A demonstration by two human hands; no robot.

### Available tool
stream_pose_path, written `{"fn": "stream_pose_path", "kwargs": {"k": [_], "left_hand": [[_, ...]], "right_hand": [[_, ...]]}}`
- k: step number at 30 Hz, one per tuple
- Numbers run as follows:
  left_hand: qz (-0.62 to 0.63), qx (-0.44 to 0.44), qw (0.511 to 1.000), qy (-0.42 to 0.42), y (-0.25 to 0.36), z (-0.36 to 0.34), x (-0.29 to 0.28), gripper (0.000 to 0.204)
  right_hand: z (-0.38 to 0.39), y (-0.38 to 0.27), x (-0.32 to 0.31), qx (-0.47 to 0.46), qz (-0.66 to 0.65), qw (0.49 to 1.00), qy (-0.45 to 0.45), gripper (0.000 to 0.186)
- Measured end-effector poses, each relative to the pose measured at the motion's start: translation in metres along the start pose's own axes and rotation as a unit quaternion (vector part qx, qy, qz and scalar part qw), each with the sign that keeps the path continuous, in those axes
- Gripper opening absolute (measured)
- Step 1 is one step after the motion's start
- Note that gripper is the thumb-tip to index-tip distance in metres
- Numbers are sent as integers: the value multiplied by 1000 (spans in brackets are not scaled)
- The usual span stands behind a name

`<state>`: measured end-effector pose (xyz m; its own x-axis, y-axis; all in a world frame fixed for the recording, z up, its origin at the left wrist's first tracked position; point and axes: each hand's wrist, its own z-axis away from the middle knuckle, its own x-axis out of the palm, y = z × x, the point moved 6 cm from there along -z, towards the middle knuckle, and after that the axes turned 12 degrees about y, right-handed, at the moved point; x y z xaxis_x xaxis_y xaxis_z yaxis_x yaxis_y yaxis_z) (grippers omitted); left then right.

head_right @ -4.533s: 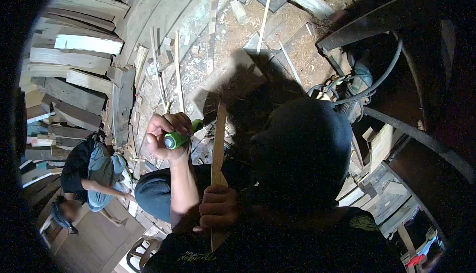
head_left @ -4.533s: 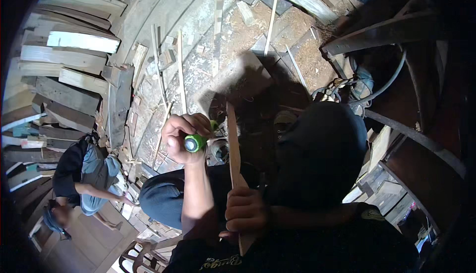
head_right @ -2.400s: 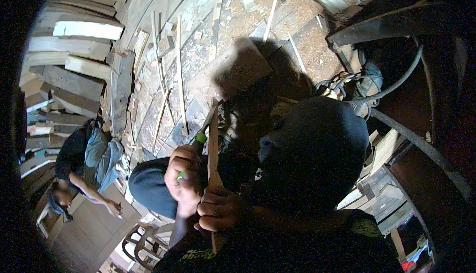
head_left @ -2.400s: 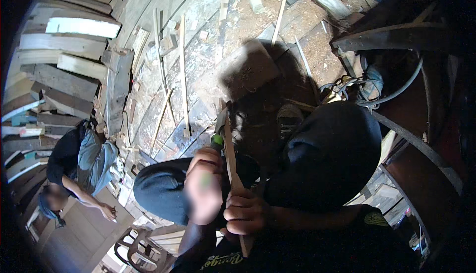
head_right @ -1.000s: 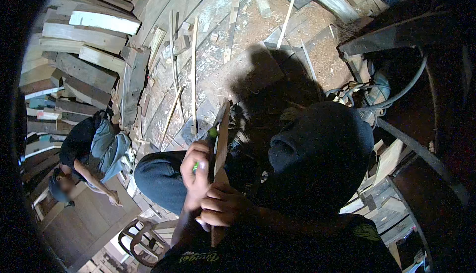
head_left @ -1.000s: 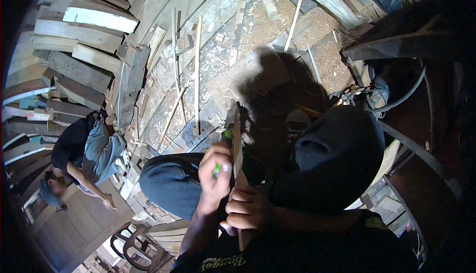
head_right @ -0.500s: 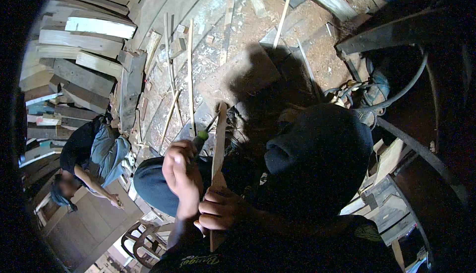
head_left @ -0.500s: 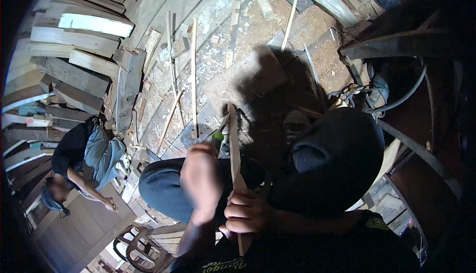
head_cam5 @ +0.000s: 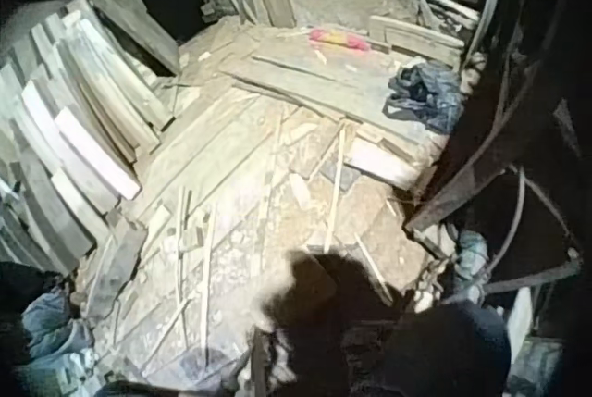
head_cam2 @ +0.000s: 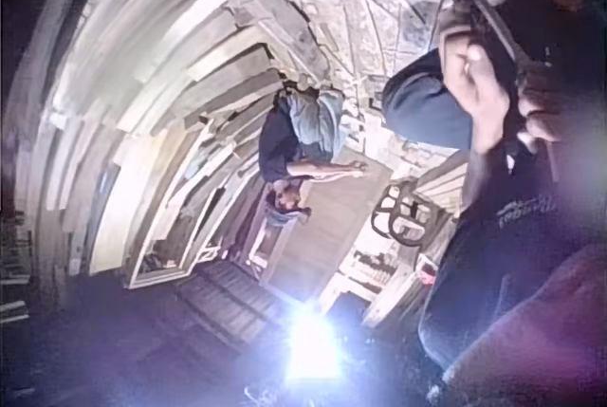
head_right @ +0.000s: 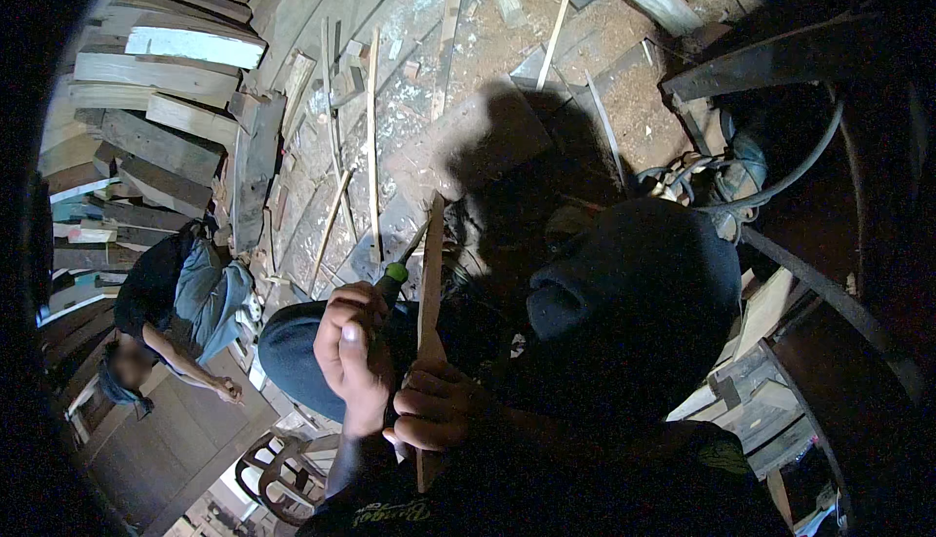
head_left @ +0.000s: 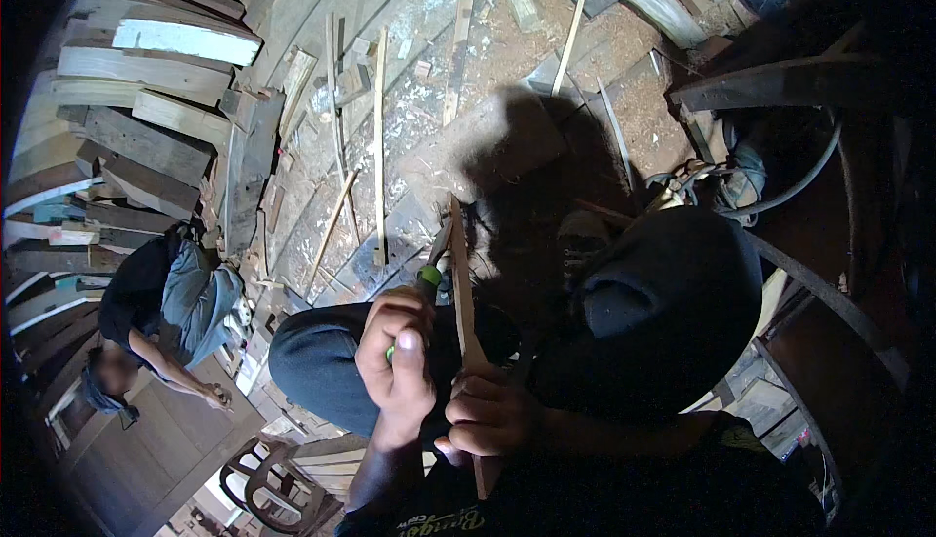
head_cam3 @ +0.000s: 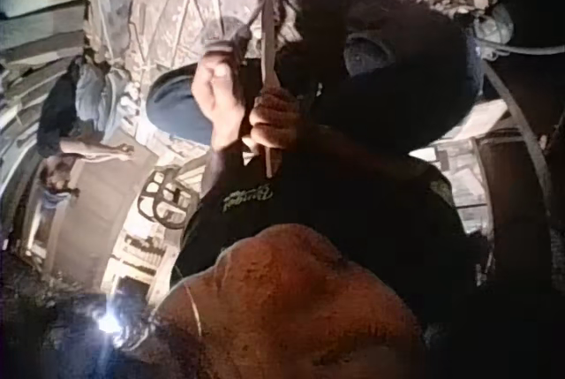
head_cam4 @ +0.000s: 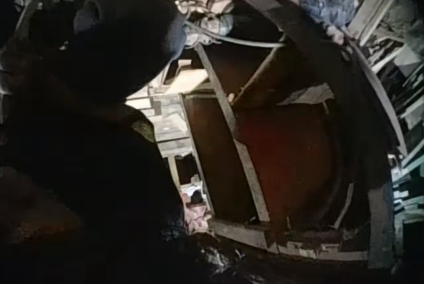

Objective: Using a chisel to shape and carve a thin piece of wood while sitting on a workshop floor.

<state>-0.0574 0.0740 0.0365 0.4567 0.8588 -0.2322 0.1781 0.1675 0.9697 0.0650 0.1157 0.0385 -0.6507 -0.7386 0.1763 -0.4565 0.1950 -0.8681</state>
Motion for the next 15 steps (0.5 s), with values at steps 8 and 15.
{"fn": "stream_pose_path", "kwargs": {"k": [8, 15], "left_hand": [[-37, -45, 998, -21, -54, -6, 16, 16], [-51, -24, 997, -58, -35, -1, 11, 16]], "right_hand": [[-2, 1, -1, 14, -17, 1000, -4, 26], [-2, 0, 4, -5, -1, 1000, -1, 27]]}}
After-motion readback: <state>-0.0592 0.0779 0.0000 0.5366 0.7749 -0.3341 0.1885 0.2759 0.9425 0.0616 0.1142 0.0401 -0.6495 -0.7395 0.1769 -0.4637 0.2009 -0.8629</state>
